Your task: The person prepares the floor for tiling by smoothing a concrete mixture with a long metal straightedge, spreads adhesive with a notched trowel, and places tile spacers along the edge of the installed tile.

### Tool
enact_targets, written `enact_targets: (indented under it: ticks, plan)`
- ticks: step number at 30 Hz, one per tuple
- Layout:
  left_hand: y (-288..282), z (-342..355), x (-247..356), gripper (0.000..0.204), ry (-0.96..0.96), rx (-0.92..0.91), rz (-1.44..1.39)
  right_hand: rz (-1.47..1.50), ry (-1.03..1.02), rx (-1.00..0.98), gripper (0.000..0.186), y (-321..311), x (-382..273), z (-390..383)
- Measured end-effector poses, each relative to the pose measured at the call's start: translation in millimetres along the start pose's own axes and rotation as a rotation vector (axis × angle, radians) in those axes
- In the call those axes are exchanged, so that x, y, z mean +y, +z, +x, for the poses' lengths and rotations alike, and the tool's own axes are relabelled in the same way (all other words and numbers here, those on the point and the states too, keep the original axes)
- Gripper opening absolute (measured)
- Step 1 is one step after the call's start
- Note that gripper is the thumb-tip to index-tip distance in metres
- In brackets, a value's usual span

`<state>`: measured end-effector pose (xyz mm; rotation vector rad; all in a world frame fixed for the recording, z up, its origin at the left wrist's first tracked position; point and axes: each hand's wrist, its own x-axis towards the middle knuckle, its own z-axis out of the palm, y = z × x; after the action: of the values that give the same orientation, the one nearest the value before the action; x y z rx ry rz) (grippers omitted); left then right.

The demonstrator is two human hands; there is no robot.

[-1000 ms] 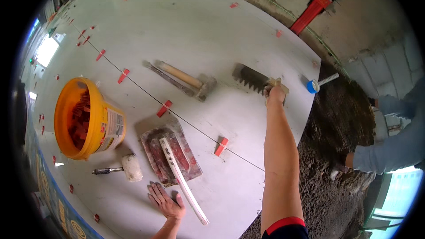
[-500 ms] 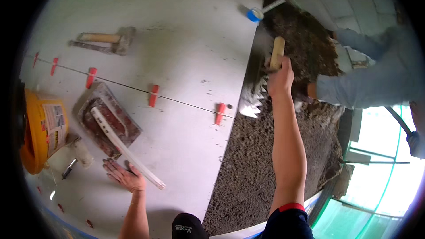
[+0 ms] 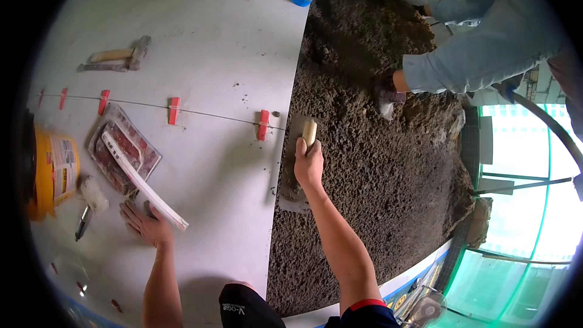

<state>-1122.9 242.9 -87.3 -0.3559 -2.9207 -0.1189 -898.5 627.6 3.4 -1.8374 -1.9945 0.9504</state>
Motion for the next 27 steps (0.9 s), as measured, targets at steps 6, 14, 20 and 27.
enact_targets:
  ticks: [6,14,20,27]
  plan:
    - [2.4,-0.7,-0.5,0.079,-0.013,0.022,0.007,-0.073,0.000,-0.005,0.050,12.3,7.1,-1.3]
    - [4.9,-0.5,-1.0,0.079,-0.012,0.024,0.021,-0.085,-0.064,-0.034,0.051,15.2,20.4,-6.2]
    - [11.7,-4.3,-3.9,0.081,-0.023,0.051,-0.016,-0.115,-0.008,-0.107,0.052,15.5,44.7,-60.0]
    - [6.7,-4.1,1.0,0.079,-0.060,0.032,-0.015,-0.009,0.002,-0.099,0.046,14.2,88.0,-175.4]
